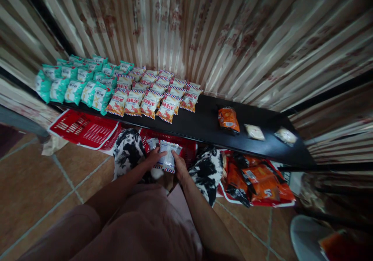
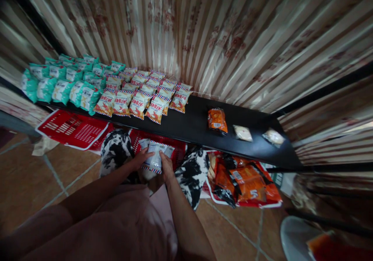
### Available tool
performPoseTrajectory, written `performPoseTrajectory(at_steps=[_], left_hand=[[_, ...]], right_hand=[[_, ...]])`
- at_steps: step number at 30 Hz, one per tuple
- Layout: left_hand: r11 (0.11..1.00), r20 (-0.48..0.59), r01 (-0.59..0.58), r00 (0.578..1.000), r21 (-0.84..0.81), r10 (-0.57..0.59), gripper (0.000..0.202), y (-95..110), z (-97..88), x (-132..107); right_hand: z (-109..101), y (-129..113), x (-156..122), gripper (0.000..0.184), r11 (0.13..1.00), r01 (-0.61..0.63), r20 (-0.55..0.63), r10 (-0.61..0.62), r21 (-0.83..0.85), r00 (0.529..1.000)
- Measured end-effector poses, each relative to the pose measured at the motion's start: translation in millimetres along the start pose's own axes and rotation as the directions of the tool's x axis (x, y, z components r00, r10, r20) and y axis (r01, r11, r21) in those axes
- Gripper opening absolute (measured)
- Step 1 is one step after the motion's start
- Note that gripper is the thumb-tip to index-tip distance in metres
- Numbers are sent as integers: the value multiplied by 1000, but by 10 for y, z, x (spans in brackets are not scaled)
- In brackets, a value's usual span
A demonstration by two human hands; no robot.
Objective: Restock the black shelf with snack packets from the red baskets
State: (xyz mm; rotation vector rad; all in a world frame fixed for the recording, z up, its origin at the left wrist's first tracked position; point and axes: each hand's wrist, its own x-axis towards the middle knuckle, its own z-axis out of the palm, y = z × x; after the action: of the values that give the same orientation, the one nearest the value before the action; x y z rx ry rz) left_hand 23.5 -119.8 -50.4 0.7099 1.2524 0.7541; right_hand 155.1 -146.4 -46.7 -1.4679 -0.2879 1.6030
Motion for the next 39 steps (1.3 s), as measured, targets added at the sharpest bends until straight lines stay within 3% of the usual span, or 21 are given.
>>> performPoseTrajectory(at_steps=[4,12,17,24,29,34,39], left_hand=[[998,43,-33,999,46,31,44,-23,0,-18],[960,-121,-125,980,249,159,42,-11,14,30],[910,-156,-192,952,368,264,43,36,50,-65],[647,14,-412,850,642,527,34,1,132,-183],[440,126,-457,791,773,599,32,38,205,-279],[360,197,-481,776,799,599,34,68,245,-303],[371,210,-513,761,774,614,37,31,218,-276]], right_hand=[[7,36,8,29,1000,5,-11,-6,-26,1000],[71,11,27,20,999,30,-98,-31,-13,995],[61,83,28,21,997,80,-109,-82,-19,991],[44,81,-18,26,987,119,-115,-131,-108,985],[31,38,-24,30,973,157,-110,-177,-171,978],[11,-24,-65,33,952,179,-109,-211,-248,971],[-2,-93,-98,38,934,167,-116,-213,-317,970]])
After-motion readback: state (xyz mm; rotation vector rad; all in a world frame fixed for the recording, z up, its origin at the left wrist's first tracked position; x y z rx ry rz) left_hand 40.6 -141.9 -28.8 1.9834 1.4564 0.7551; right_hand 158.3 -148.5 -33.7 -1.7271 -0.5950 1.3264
